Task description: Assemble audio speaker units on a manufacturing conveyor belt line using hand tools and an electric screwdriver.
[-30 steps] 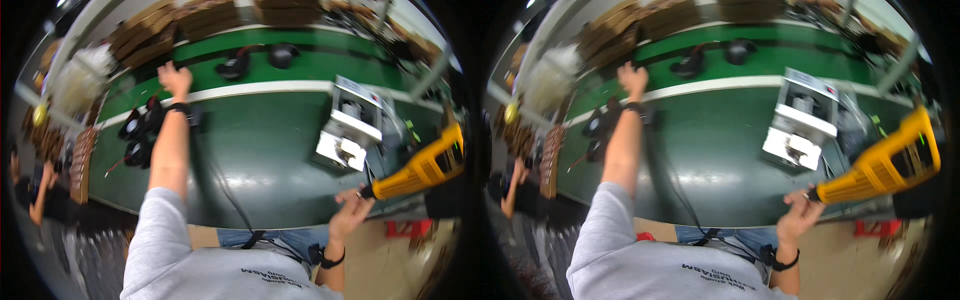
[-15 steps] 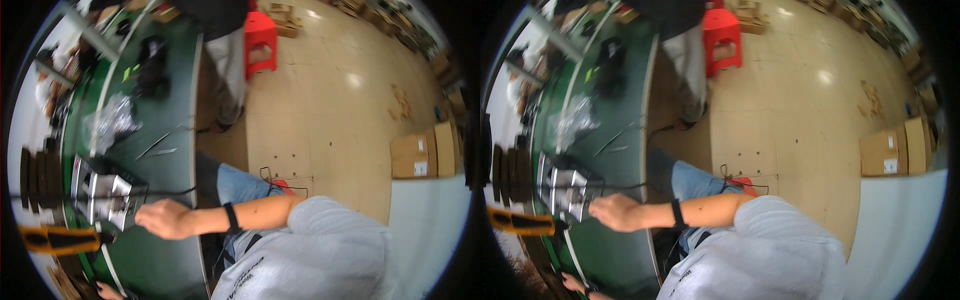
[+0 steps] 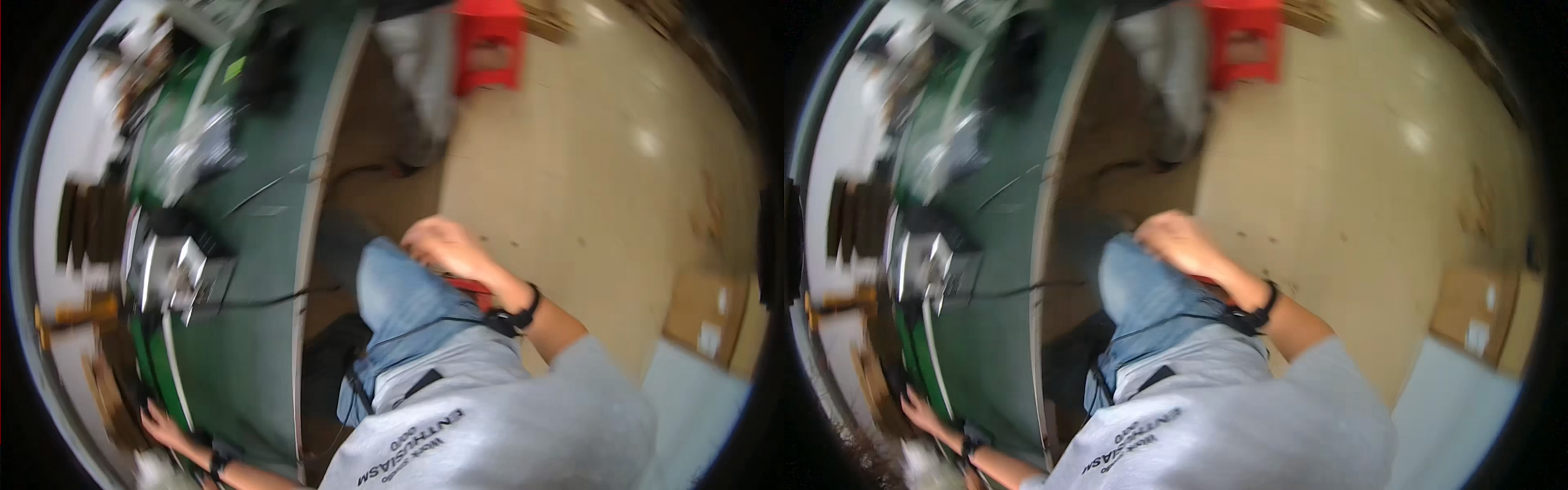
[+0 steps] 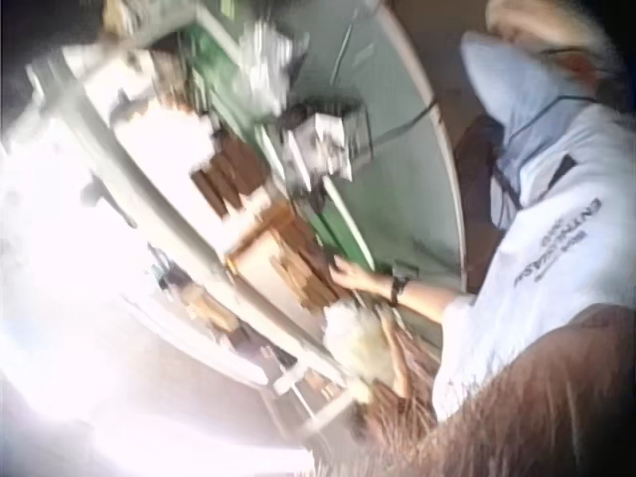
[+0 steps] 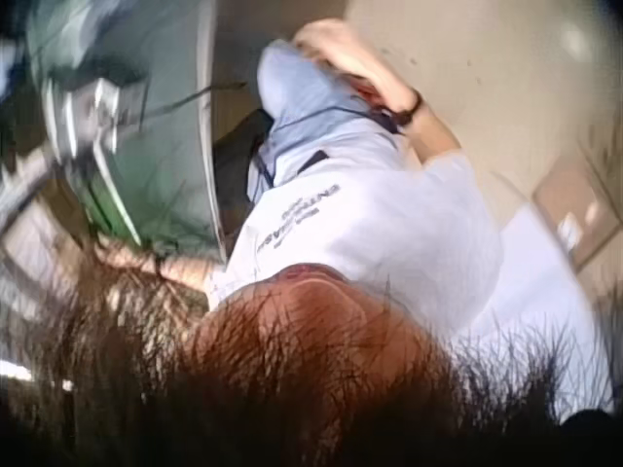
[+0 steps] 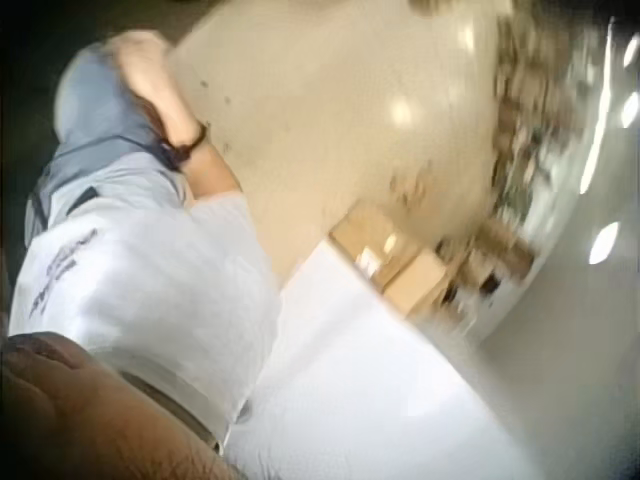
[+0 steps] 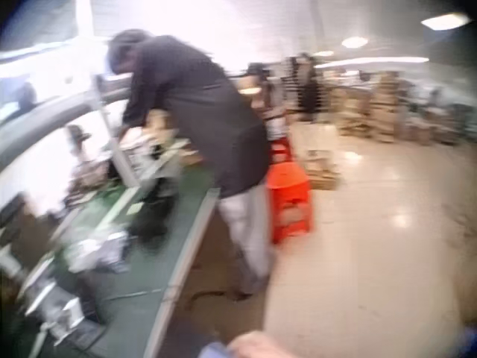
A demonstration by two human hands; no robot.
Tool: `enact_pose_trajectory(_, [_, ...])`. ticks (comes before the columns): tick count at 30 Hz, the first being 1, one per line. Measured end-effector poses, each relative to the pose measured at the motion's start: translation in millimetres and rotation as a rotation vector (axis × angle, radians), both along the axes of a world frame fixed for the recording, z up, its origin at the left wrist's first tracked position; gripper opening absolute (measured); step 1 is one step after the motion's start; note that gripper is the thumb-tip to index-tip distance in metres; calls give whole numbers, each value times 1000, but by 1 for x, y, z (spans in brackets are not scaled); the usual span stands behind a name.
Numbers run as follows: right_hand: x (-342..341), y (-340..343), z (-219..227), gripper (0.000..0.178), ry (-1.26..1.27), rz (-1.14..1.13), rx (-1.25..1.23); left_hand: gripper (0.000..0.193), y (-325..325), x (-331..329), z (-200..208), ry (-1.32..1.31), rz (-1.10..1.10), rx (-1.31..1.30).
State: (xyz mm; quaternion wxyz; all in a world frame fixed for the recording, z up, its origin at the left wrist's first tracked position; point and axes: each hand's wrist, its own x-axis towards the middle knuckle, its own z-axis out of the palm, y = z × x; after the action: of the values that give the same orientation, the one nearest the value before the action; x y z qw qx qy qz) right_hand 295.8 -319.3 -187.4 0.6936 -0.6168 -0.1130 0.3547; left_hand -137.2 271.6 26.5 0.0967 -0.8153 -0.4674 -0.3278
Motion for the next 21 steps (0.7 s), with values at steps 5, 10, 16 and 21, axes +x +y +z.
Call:
enact_pose_trajectory(5, [-39, -29, -37, 15, -217, -204, -200, 42, -136, 27, -11, -20, -231, -65])
enact_pose_trajectory(10, [-85, 40, 61, 9, -216, 198, -11, 42, -248, 46, -23, -179, -474, -388])
enact_pose_trajectory(16, [-117, 157, 168, 20, -1026, 544, 514, 48, -305, 61, -41, 56, -653, -421])
enact_pose_trajectory(21, [-133, 220, 185, 16, -1327, 531, 402, 48, -286, 84, -59, 148, -857, -433])
